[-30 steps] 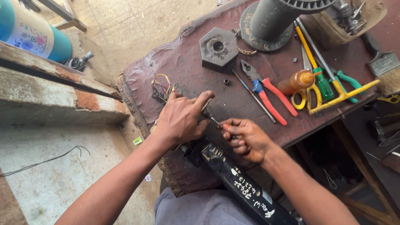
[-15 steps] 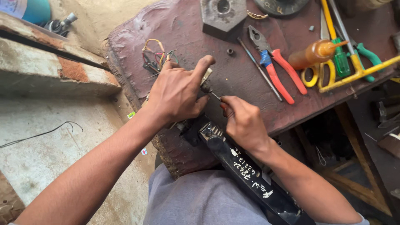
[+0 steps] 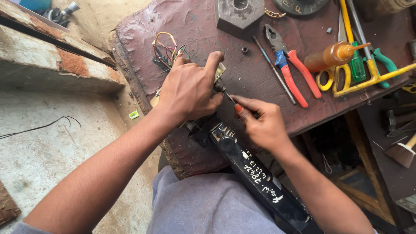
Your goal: The person connects wires to a cylindrical motor component and then attaches it to a black handheld device using a screwdriver. They tighten multiple screws to secure the motor in place.
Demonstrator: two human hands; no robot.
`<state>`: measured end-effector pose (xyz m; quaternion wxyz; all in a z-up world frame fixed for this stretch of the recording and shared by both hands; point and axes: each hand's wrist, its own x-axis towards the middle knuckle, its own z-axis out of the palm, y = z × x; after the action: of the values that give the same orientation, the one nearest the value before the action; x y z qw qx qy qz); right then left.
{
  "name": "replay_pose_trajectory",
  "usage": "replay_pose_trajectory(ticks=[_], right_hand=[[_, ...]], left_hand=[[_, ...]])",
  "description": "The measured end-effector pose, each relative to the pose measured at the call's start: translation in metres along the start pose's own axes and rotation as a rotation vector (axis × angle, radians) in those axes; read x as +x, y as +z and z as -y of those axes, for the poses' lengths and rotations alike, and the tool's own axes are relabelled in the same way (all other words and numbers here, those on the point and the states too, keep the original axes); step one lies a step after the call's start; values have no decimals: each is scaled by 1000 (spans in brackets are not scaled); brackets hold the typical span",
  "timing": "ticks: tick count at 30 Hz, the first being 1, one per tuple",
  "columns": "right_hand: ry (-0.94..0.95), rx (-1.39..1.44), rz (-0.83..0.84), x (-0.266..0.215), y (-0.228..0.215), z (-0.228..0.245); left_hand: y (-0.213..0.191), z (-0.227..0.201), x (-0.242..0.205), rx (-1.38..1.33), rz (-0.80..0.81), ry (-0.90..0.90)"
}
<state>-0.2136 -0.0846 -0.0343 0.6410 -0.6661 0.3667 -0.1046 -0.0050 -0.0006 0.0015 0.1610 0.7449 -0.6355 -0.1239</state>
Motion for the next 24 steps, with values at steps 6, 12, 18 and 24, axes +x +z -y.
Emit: replay_pose_trajectory(ticks=[6, 12, 18, 24], right_hand=[[-575, -569, -141, -9, 8, 3], [-8, 51, 85, 8, -7, 0], [568, 783, 346, 26, -30, -10], [-106, -134, -10, 2, -1, -1]], left_hand=[[-3, 2, 2, -5, 59, 12], [-4, 4, 1, 12, 98, 50], [-3, 4, 1, 22, 72, 48], [-1, -1, -1, 35, -2, 16]])
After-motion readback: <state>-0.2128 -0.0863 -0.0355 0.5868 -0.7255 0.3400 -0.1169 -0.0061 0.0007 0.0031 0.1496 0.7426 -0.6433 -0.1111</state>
